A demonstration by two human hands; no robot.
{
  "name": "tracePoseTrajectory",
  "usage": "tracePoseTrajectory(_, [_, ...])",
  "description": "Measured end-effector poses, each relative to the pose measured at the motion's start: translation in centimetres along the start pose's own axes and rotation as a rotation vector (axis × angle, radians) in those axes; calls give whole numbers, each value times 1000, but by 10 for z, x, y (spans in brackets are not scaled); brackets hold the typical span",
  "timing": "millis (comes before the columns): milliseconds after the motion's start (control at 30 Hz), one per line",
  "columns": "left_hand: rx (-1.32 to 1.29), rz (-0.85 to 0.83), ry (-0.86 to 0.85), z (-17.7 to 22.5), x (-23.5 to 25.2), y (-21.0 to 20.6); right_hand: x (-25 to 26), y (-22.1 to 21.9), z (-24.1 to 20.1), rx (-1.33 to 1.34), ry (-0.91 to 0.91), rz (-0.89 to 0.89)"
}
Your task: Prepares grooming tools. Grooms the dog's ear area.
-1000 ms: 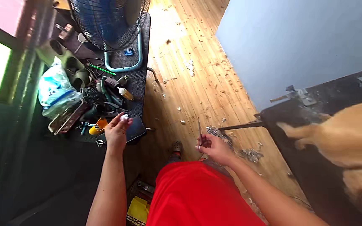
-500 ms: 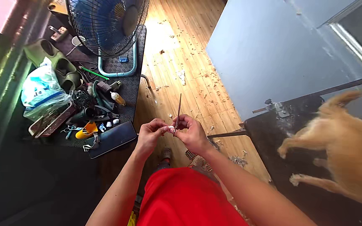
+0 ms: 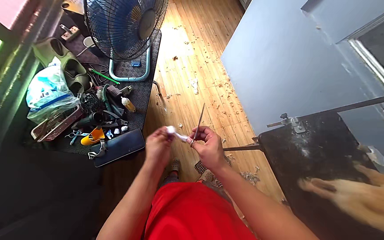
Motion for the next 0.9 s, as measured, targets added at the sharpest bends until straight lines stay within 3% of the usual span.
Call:
tracePoseTrajectory(67, [43, 37, -98, 30, 22, 18, 1, 13, 11, 27, -6, -3])
tracePoseTrajectory(167, [279, -167, -133, 50, 27, 22, 4, 23, 19, 6, -3, -37])
tracePoseTrajectory(267, [322, -279, -82, 41, 14, 9, 6, 14, 1, 10, 40, -55])
tracePoseTrajectory(467, [126, -291, -79, 19, -6, -6, 8, -5, -20, 16, 84, -53])
tracePoseTrajectory(600, [291, -268, -185, 21, -8, -3, 8, -16, -20, -54, 79, -53])
tracePoseTrajectory(700, [366, -261, -214, 26, -6, 6, 11, -24, -15, 85, 70, -142])
tracePoseTrajectory(800, [218, -138, -198, 27, -5, 17, 14, -36, -7, 253, 35, -284])
tracePoseTrajectory(900, [-30, 185, -166, 46, 7, 45, 16, -51, 5, 388, -39, -450])
Point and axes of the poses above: each hand's wrist, its own x-axis towards the middle knuckle, its own y-axis out of the back of the hand, z = x × y, the point moved 2 cm from there along x, towards the middle knuckle, and after that the axes turned 6 degrees about -x, right-handed, at the moved point
